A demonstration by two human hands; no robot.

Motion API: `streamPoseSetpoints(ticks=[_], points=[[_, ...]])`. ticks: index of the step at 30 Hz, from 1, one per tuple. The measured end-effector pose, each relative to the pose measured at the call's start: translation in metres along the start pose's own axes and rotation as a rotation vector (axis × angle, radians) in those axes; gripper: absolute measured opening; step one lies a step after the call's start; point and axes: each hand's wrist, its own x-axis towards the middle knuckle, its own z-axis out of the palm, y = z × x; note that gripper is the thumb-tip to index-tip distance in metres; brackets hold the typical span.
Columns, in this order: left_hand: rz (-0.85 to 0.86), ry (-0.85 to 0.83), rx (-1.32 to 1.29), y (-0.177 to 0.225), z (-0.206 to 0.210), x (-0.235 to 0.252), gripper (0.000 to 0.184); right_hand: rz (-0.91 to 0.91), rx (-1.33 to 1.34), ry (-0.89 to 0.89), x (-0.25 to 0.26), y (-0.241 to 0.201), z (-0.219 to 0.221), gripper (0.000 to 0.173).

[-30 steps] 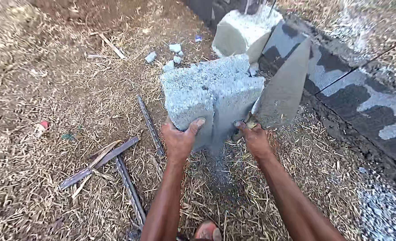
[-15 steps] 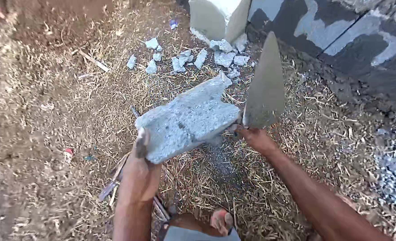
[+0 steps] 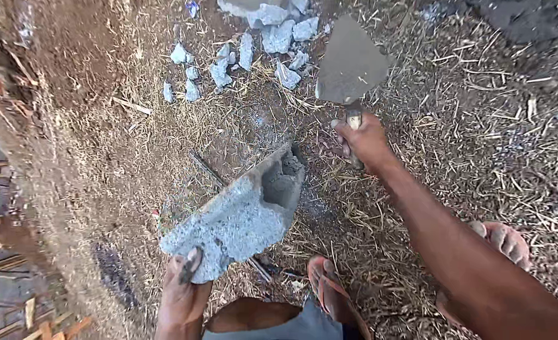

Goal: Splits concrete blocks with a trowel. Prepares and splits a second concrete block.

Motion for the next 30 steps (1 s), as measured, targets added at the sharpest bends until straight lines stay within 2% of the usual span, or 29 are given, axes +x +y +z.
streamPoseSetpoints(ticks=[5,7,11,14,16,18,22,24,27,30], points=[[-0.048,-0.018,0.055,0.007,0.003,-0.001,0.038,-0.022,-0.217,-0.062,0.005,-0.022,0.003,0.047],[-0.075,-0.018,0.108,0.014,0.009,0.002,0.046,-0.055,-0.283,-0.084,0.002,-0.035,0.005,0.046],[-0.106,0.043,0.118,0.024,0.022,0.013,0.051,-0.06,-0.352,-0.129,0.001,-0.048,0.005,0.044],[-0.105,0.096,0.097,0.03,0.029,0.028,0.042,-0.065,-0.38,-0.16,-0.009,-0.067,0.008,0.042],[-0.119,0.117,0.06,0.034,0.034,0.042,0.028,-0.091,-0.425,-0.189,-0.019,-0.096,0.016,0.041],[-0.142,0.131,0.002,0.039,0.031,0.056,0.025,-0.184,-0.469,-0.241,-0.032,-0.135,0.031,0.043],[-0.196,-0.029,-0.078,0.035,0.005,0.079,0.022,-0.433,-0.669,-0.339,-0.071,-0.221,0.061,0.037],[-0.21,-0.113,-0.135,0.029,0.0,0.083,0.018,-0.517,-0.788,-0.366,-0.096,-0.249,0.076,0.033],[-0.197,-0.237,-0.171,0.018,-0.002,0.084,0.028,-0.538,-0.928,-0.39,-0.129,-0.266,0.102,0.038],[-0.156,-0.243,-0.142,0.012,0.002,0.076,0.025,-0.522,-1.097,-0.357,-0.15,-0.258,0.12,0.035]])
